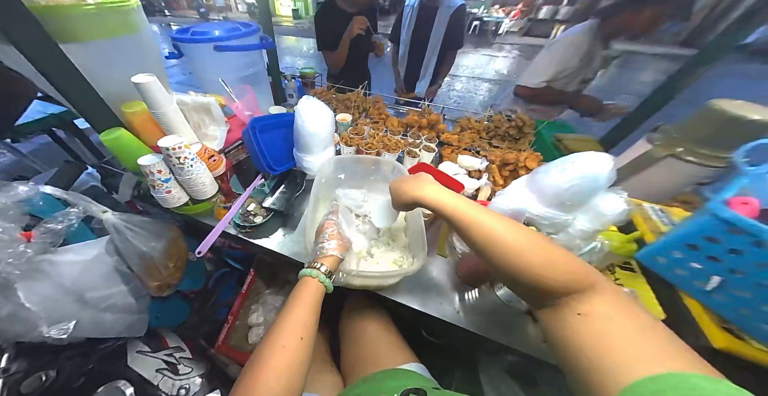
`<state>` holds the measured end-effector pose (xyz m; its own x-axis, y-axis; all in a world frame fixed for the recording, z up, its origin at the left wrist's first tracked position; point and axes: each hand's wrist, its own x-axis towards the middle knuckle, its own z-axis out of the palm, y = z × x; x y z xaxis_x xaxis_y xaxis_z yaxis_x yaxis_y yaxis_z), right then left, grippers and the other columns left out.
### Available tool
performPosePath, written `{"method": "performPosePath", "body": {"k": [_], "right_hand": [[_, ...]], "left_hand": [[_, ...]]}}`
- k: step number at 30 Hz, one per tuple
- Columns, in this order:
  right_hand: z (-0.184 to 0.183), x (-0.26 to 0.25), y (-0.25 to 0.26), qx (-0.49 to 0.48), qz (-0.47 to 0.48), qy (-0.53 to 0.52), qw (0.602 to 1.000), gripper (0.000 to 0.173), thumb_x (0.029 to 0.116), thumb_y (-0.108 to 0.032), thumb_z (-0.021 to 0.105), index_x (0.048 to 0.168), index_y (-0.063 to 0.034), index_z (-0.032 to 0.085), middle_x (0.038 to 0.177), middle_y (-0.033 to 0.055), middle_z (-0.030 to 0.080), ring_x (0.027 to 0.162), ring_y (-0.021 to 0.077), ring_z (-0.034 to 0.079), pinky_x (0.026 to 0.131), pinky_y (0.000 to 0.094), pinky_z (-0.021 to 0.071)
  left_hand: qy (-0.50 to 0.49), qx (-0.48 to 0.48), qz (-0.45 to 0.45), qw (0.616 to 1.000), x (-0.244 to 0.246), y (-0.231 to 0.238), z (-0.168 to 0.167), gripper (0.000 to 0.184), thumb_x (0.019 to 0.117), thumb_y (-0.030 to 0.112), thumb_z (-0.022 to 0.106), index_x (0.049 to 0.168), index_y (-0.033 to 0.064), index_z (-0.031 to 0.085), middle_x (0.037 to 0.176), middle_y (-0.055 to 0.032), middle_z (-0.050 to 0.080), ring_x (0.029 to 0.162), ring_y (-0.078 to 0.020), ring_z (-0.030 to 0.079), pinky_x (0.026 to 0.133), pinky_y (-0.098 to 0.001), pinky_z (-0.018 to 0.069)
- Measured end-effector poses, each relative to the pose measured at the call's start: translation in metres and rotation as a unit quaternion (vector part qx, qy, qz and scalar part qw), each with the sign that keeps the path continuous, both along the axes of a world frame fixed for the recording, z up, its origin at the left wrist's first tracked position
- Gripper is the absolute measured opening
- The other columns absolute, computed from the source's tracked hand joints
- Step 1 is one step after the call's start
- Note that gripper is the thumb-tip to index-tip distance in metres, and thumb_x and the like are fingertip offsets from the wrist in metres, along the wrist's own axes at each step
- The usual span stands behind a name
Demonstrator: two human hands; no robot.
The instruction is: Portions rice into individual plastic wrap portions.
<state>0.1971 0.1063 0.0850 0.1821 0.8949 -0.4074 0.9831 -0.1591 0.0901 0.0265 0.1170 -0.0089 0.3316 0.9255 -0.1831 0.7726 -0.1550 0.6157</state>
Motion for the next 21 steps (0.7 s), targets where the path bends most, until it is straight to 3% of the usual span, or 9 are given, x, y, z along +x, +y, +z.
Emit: {"method": "performPosePath", "body": {"k": [3,6,8,11,13,16,18,19,21], "right_hand": [[-0.02,0.021,0.006,0.12,-0.009,0.129,0.984,0.038,0.101,-0.035,0.065,0.107,0.0025,0.07,0.107,0.0252,0.069,0.105,0.0429,0.066,0.087,0.0655,0.0493],[-0.044,0.012,0.01,0.185,-0.021,0.283,0.941,0.064,0.0847,-0.039,0.085,0.129,0.0008,0.063,0.114,0.0249,0.069,0.109,0.041,0.066,0.096,0.0634,0.05],[-0.059,-0.004,0.013,0.186,-0.019,0.287,0.94,0.071,0.0825,-0.038,0.086,0.135,-0.0011,0.056,0.117,0.024,0.068,0.11,0.041,0.065,0.096,0.064,0.0496],[-0.069,-0.021,0.014,0.189,-0.015,0.23,0.955,0.049,0.0917,-0.025,0.071,0.135,-0.0045,0.058,0.12,0.0224,0.068,0.114,0.0412,0.065,0.092,0.0647,0.0493],[-0.066,-0.023,0.012,0.187,-0.023,0.212,0.959,0.043,0.0928,-0.018,0.065,0.134,-0.0054,0.059,0.121,0.0219,0.068,0.115,0.0408,0.065,0.091,0.0642,0.049],[-0.062,-0.019,0.009,0.206,-0.035,0.223,0.952,0.043,0.0932,-0.023,0.065,0.132,-0.0062,0.06,0.119,0.0204,0.069,0.113,0.0392,0.066,0.09,0.0634,0.0498],[-0.061,-0.021,0.003,0.223,-0.023,0.219,0.95,0.044,0.0942,-0.025,0.065,0.134,-0.0058,0.058,0.115,0.0212,0.07,0.11,0.0401,0.067,0.09,0.0629,0.05],[-0.062,-0.022,0.0,0.231,-0.013,0.216,0.949,0.045,0.0948,-0.024,0.064,0.135,-0.0051,0.057,0.114,0.0219,0.071,0.109,0.041,0.068,0.089,0.0631,0.0498],[-0.065,-0.022,-0.003,0.235,-0.013,0.22,0.947,0.047,0.0962,-0.023,0.063,0.139,-0.0047,0.056,0.116,0.0232,0.07,0.111,0.0423,0.067,0.092,0.0635,0.0492]], "left_hand": [[-0.023,0.02,-0.002,1.0,0.002,0.003,-0.004,0.079,0.0926,0.005,0.066,0.161,0.0065,0.027,0.159,-0.017,0.043,0.147,-0.0272,0.042,0.123,-0.0412,0.0304],[-0.087,0.043,-0.016,0.995,0.002,0.0,-0.009,0.07,0.094,0.006,0.064,0.158,0.0078,0.037,0.157,-0.0157,0.046,0.145,-0.0277,0.044,0.122,-0.0436,0.0322],[-0.103,0.083,-0.024,0.991,0.003,-0.007,-0.011,0.055,0.0991,0.011,0.059,0.152,0.0079,0.048,0.151,-0.0144,0.053,0.142,-0.0271,0.049,0.121,-0.0432,0.0344],[-0.103,0.235,0.019,0.966,0.002,-0.017,-0.015,0.029,0.0984,0.002,0.055,0.12,0.0035,0.074,0.122,-0.0177,0.072,0.119,-0.0319,0.067,0.107,-0.0467,0.0482],[-0.07,0.283,0.068,0.954,-0.007,-0.013,-0.011,0.022,0.0943,0.0,0.058,0.107,-0.0007,0.076,0.113,-0.0227,0.072,0.11,-0.0375,0.069,0.099,-0.0509,0.0519],[-0.086,0.193,0.162,0.964,-0.016,-0.002,0.006,0.026,0.0939,0.006,0.064,0.116,-0.0086,0.065,0.122,-0.0281,0.065,0.118,-0.0385,0.063,0.104,-0.0502,0.048],[-0.219,0.121,0.228,0.941,-0.013,0.007,0.003,0.028,0.0939,0.003,0.064,0.12,-0.0081,0.062,0.113,-0.0229,0.068,0.1,-0.0281,0.069,0.091,-0.0427,0.0559],[-0.333,0.063,0.243,0.909,-0.01,0.011,0.0,0.027,0.0975,0.001,0.06,0.123,-0.0081,0.06,0.108,-0.0195,0.068,0.089,-0.0221,0.07,0.082,-0.0365,0.0596],[-0.566,-0.102,0.247,0.78,-0.003,0.012,0.004,0.027,0.1024,-0.001,0.047,0.129,-0.0053,0.051,0.097,-0.0145,0.06,0.075,-0.0197,0.062,0.07,-0.0343,0.0558]]}}
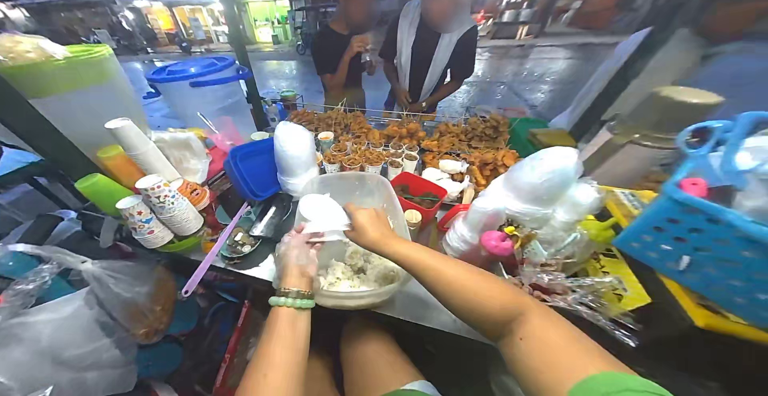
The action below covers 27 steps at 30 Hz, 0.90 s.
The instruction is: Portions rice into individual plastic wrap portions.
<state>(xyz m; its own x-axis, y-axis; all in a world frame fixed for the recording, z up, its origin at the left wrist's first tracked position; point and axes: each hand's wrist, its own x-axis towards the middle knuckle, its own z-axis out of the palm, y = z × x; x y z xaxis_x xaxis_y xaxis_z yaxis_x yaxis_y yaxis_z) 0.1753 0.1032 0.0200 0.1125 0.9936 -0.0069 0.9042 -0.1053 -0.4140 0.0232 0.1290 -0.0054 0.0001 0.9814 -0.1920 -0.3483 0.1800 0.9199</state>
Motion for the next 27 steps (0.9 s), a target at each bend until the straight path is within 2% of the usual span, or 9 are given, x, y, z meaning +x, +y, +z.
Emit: {"method": "performPosePath", "body": {"k": [3,5,7,10,13,15,18,21,27], "right_hand": [[-0.003,0.013,0.004,-0.009,-0.033,0.075,0.997,0.048,0.0942,-0.023,0.065,0.139,-0.007,0.059,0.121,0.0216,0.069,0.114,0.0402,0.066,0.095,0.0639,0.0486],[-0.002,0.019,0.008,-0.018,-0.042,0.097,0.994,0.046,0.0924,-0.022,0.068,0.136,-0.0069,0.061,0.121,0.0211,0.069,0.115,0.0396,0.065,0.095,0.064,0.0485],[-0.003,0.02,0.011,-0.026,-0.041,0.089,0.995,0.045,0.0923,-0.022,0.069,0.135,-0.0071,0.062,0.12,0.0211,0.069,0.114,0.0392,0.065,0.094,0.0635,0.0485],[-0.013,0.025,0.016,-0.033,-0.029,0.08,0.996,0.056,0.0916,-0.036,0.073,0.138,-0.0086,0.059,0.121,0.0213,0.069,0.115,0.0397,0.065,0.095,0.0642,0.0486],[-0.024,0.037,0.02,-0.103,-0.018,0.039,0.994,0.08,0.0971,-0.065,0.057,0.153,-0.0091,0.044,0.129,0.0236,0.066,0.121,0.0414,0.062,0.101,0.0643,0.0464],[-0.031,0.044,0.019,-0.143,-0.012,-0.028,0.989,0.066,0.1079,-0.055,0.04,0.155,-0.0085,0.04,0.132,0.0265,0.063,0.125,0.0451,0.06,0.102,0.0661,0.0449],[-0.044,0.046,0.015,-0.162,0.027,-0.129,0.978,0.038,0.1078,-0.018,0.045,0.141,-0.0039,0.058,0.131,0.0299,0.063,0.124,0.0507,0.058,0.103,0.0729,0.0371],[-0.052,0.041,0.018,-0.194,0.071,-0.157,0.966,0.035,0.1065,-0.016,0.049,0.137,-0.004,0.063,0.133,0.0283,0.063,0.128,0.0504,0.055,0.11,0.0761,0.0264],[-0.059,0.027,0.022,-0.247,0.149,-0.132,0.948,0.035,0.107,-0.022,0.053,0.138,-0.0084,0.064,0.134,0.024,0.063,0.131,0.0456,0.054,0.107,0.0746,0.0308]], "left_hand": [[-0.05,0.02,-0.075,0.996,-0.001,-0.003,0.006,0.011,0.1005,-0.003,0.045,0.106,0.0016,0.053,0.08,-0.0059,0.06,0.069,-0.0142,0.061,0.066,-0.0311,0.0561],[0.22,0.145,-0.084,0.961,-0.006,-0.007,0.006,0.01,0.0921,-0.008,0.058,0.096,-0.0034,0.066,0.091,-0.0076,0.069,0.086,-0.0115,0.066,0.081,-0.0269,0.0547],[0.479,0.25,-0.079,0.837,-0.011,-0.008,0.005,0.015,0.0909,0.001,0.064,0.097,0.0018,0.078,0.107,-0.0161,0.073,0.109,-0.0258,0.067,0.102,-0.0418,0.049],[0.591,0.259,-0.087,0.759,-0.012,-0.002,-0.004,0.019,0.0945,0.003,0.061,0.101,0.0027,0.079,0.121,-0.0229,0.068,0.12,-0.0354,0.063,0.108,-0.0463,0.0458],[0.601,0.198,-0.154,0.759,-0.017,0.0,-0.005,0.029,0.1031,0.005,0.051,0.125,-0.0015,0.069,0.137,-0.0218,0.062,0.134,-0.0337,0.056,0.117,-0.045,0.0381],[0.611,0.17,-0.147,0.759,-0.018,0.001,-0.009,0.035,0.1038,0.005,0.049,0.135,-0.0019,0.063,0.141,-0.0229,0.06,0.137,-0.0348,0.053,0.118,-0.0454,0.0361],[0.604,0.148,-0.131,0.772,-0.019,0.003,-0.006,0.038,0.106,0.008,0.046,0.14,-0.0028,0.058,0.142,-0.0242,0.058,0.137,-0.0352,0.053,0.119,-0.0452,0.0354],[0.59,0.132,-0.131,0.786,-0.02,0.006,-0.002,0.04,0.109,0.015,0.042,0.14,-0.0042,0.057,0.143,-0.0254,0.057,0.138,-0.0358,0.051,0.119,-0.0464,0.0351],[0.562,0.106,-0.104,0.814,-0.021,0.011,-0.007,0.04,0.1051,0.015,0.051,0.139,-0.0028,0.058,0.139,-0.0243,0.059,0.133,-0.0344,0.056,0.116,-0.0466,0.0395]]}}
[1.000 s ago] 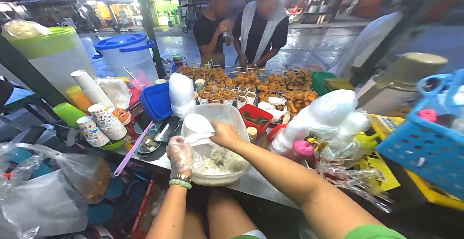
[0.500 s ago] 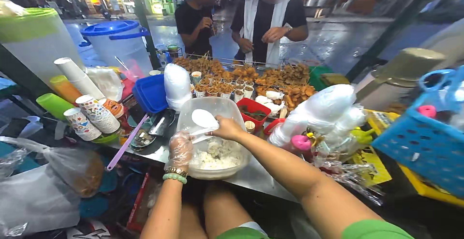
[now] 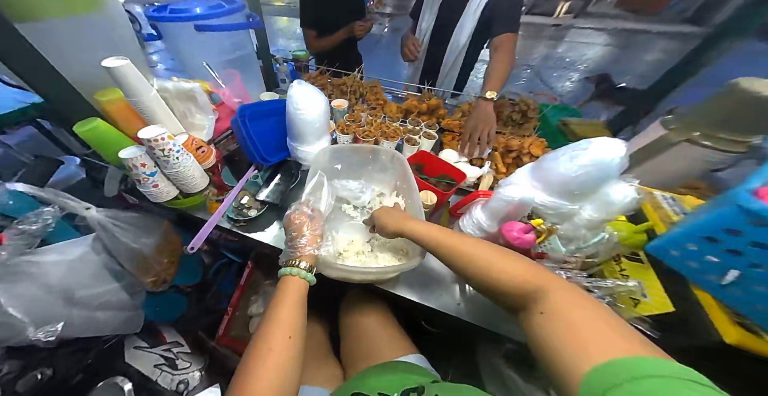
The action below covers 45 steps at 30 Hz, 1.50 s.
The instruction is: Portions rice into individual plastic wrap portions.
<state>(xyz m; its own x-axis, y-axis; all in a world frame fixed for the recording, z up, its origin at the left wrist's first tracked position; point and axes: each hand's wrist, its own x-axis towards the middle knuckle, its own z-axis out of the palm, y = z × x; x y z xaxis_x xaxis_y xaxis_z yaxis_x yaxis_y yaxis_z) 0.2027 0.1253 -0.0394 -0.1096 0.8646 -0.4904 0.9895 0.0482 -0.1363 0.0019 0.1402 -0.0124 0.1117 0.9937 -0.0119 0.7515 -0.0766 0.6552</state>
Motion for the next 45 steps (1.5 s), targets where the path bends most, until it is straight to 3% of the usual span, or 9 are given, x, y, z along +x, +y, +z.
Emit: {"method": "performPosePath", "body": {"k": [10,18,21,24,32,36,38,40,45], "right_hand": [[-0.016,-0.031,-0.003,-0.038,0.028,0.119,0.992,0.032,0.1082,-0.021,0.051,0.124,0.001,0.069,0.11,0.0242,0.069,0.105,0.0399,0.065,0.094,0.0628,0.046],[-0.004,-0.019,-0.021,-0.106,-0.075,0.254,0.958,0.033,0.1087,-0.02,0.052,0.133,-0.0017,0.063,0.08,0.0026,0.06,0.062,0.0059,0.049,0.062,0.0262,0.0437],[0.0,-0.003,-0.024,-0.122,-0.095,0.289,0.945,0.035,0.1087,-0.019,0.052,0.139,-0.0031,0.059,0.081,0.0007,0.06,0.061,0.0033,0.05,0.06,0.0227,0.0437],[0.015,0.013,-0.028,-0.107,-0.106,0.307,0.94,0.035,0.1081,-0.017,0.053,0.14,-0.0036,0.059,0.08,-0.0007,0.06,0.059,0.0018,0.05,0.059,0.0211,0.0439],[0.076,0.047,-0.035,-0.025,-0.159,0.279,0.947,0.034,0.1086,-0.019,0.052,0.138,-0.0037,0.06,0.075,-0.0036,0.057,0.058,0.0004,0.046,0.057,0.0193,0.0401],[0.094,0.026,-0.026,0.03,-0.131,0.163,0.977,0.029,0.108,-0.021,0.053,0.127,-0.0035,0.068,0.081,0.0027,0.059,0.065,0.0076,0.046,0.064,0.0278,0.0414],[0.101,0.003,-0.021,0.058,-0.082,0.052,0.994,0.027,0.1051,-0.022,0.056,0.115,-0.0018,0.072,0.096,0.0155,0.067,0.084,0.0269,0.061,0.077,0.0501,0.0493],[0.113,-0.028,-0.025,0.068,-0.058,-0.029,0.996,0.026,0.1008,-0.018,0.058,0.108,0.0035,0.07,0.113,0.0263,0.068,0.109,0.0452,0.064,0.087,0.0698,0.046],[0.114,-0.087,-0.031,0.058,0.031,-0.145,0.987,0.024,0.1018,-0.008,0.053,0.108,0.0105,0.067,0.117,0.0293,0.066,0.114,0.0482,0.061,0.096,0.0712,0.0393]], "left_hand": [[-0.047,0.025,0.032,0.998,0.002,0.002,-0.01,0.039,0.1014,0.011,0.056,0.138,-0.0017,0.06,0.136,-0.0235,0.062,0.125,-0.0325,0.062,0.11,-0.0455,0.0459],[0.007,0.037,0.013,0.999,0.004,-0.002,-0.005,0.04,0.108,0.015,0.045,0.141,-0.0052,0.056,0.143,-0.0256,0.057,0.137,-0.0362,0.053,0.118,-0.0454,0.0361],[-0.013,0.023,0.005,1.0,0.002,0.0,-0.005,0.041,0.1099,0.017,0.041,0.141,-0.005,0.056,0.143,-0.0256,0.056,0.136,-0.0355,0.053,0.118,-0.0455,0.037],[-0.044,0.014,-0.011,0.999,-0.003,0.008,-0.008,0.043,0.106,0.018,0.051,0.143,-0.003,0.055,0.142,-0.0249,0.056,0.128,-0.0347,0.059,0.112,-0.0457,0.0446],[0.096,0.018,-0.182,0.978,0.006,-0.004,-0.003,0.056,0.0974,0.004,0.057,0.151,-0.0004,0.045,0.156,-0.0231,0.044,0.145,-0.0342,0.043,0.122,-0.0448,0.0319],[0.016,-0.007,-0.201,0.979,0.026,-0.017,-0.002,0.076,0.0856,0.007,0.075,0.153,-0.0018,0.04,0.158,-0.0241,0.04,0.147,-0.0308,0.04,0.122,-0.0401,0.031],[0.007,-0.013,-0.196,0.98,0.032,-0.018,-0.009,0.087,0.0833,0.007,0.078,0.155,-0.006,0.032,0.161,-0.0255,0.033,0.15,-0.0303,0.035,0.124,-0.0379,0.0278],[0.017,-0.024,-0.194,0.981,0.033,-0.02,-0.011,0.09,0.0836,0.008,0.078,0.157,-0.0061,0.028,0.162,-0.0252,0.031,0.151,-0.0299,0.033,0.125,-0.0379,0.0264],[-0.011,-0.041,-0.182,0.982,0.028,-0.026,-0.013,0.065,0.0867,0.01,0.077,0.144,-0.0027,0.05,0.142,-0.02,0.057,0.133,-0.0266,0.055,0.115,-0.0397,0.0413]]}}
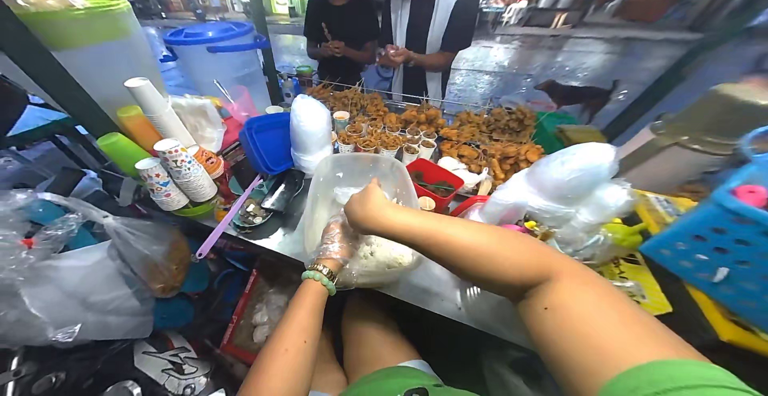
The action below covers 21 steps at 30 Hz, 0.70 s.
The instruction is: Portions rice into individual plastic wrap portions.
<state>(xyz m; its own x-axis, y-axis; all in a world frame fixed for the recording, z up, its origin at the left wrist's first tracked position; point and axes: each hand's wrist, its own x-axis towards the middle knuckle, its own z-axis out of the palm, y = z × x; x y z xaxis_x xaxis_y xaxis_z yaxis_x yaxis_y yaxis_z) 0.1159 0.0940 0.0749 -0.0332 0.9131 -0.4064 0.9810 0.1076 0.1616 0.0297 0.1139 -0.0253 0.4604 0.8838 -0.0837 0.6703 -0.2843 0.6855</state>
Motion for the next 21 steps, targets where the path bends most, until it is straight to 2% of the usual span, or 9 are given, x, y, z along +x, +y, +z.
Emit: {"method": "performPosePath", "body": {"k": [3,6,11,15,18,20,21], "right_hand": [[0.0,-0.013,0.005,-0.015,0.02,-0.076,0.997,0.024,0.1034,-0.008,0.048,0.107,0.0094,0.065,0.114,0.0264,0.065,0.111,0.0432,0.061,0.091,0.0645,0.0416],[-0.003,-0.015,0.009,-0.013,0.017,-0.106,0.994,0.023,0.1025,-0.01,0.051,0.103,0.0076,0.065,0.11,0.0241,0.066,0.106,0.0398,0.062,0.088,0.0608,0.0423],[0.002,-0.011,0.006,-0.001,0.019,-0.112,0.994,0.021,0.1023,-0.009,0.05,0.101,0.0063,0.065,0.106,0.0223,0.066,0.102,0.0379,0.063,0.084,0.0585,0.0429],[0.032,0.005,-0.014,0.079,0.0,-0.03,0.996,0.019,0.0999,-0.009,0.057,0.096,0.0053,0.07,0.1,0.0234,0.07,0.1,0.0433,0.066,0.09,0.0683,0.043],[0.044,0.029,-0.031,0.13,-0.037,-0.008,0.991,0.018,0.0988,-0.008,0.059,0.092,0.0029,0.071,0.094,0.0209,0.071,0.094,0.0416,0.067,0.091,0.0673,0.0432],[0.027,0.048,-0.03,0.115,-0.06,-0.005,0.992,0.018,0.0993,-0.007,0.056,0.1,0.0045,0.07,0.104,0.0236,0.07,0.103,0.0437,0.066,0.096,0.068,0.0405],[0.013,0.057,-0.027,0.102,-0.056,0.016,0.993,0.022,0.0988,-0.004,0.055,0.113,0.0056,0.069,0.117,0.0289,0.067,0.114,0.049,0.061,0.1,0.0723,0.036]], "left_hand": [[-0.007,-0.048,0.025,0.999,0.0,0.002,-0.001,0.049,0.0887,0.011,0.076,0.133,0.0001,0.059,0.124,-0.0174,0.066,0.108,-0.0252,0.067,0.098,-0.0412,0.0539],[0.015,-0.073,0.034,0.997,0.002,0.007,-0.004,0.049,0.0864,0.011,0.078,0.131,0.0018,0.06,0.119,-0.016,0.067,0.099,-0.0238,0.07,0.091,-0.0406,0.0569],[-0.027,-0.081,0.036,0.996,-0.001,0.011,-0.005,0.053,0.0846,0.009,0.079,0.134,0.0045,0.06,0.119,-0.0159,0.068,0.096,-0.0244,0.071,0.088,-0.0419,0.0587],[-0.078,-0.124,0.059,0.987,-0.005,0.014,-0.004,0.071,0.0824,-0.002,0.076,0.148,0.0081,0.05,0.134,-0.0191,0.061,0.096,-0.0266,0.072,0.087,-0.042,0.0602],[-0.102,-0.143,0.068,0.982,-0.005,0.016,-0.005,0.075,0.0836,-0.003,0.074,0.152,0.0088,0.046,0.138,-0.0209,0.058,0.093,-0.026,0.073,0.084,-0.0402,0.0613],[-0.131,-0.149,0.077,0.977,-0.005,0.016,-0.008,0.076,0.0826,-0.005,0.074,0.152,0.0083,0.046,0.137,-0.0211,0.058,0.091,-0.0249,0.072,0.082,-0.0384,0.0613],[-0.146,-0.15,0.08,0.975,-0.005,0.016,-0.009,0.076,0.0822,-0.006,0.074,0.151,0.0074,0.046,0.137,-0.0214,0.058,0.09,-0.0245,0.072,0.081,-0.0377,0.0612]]}}
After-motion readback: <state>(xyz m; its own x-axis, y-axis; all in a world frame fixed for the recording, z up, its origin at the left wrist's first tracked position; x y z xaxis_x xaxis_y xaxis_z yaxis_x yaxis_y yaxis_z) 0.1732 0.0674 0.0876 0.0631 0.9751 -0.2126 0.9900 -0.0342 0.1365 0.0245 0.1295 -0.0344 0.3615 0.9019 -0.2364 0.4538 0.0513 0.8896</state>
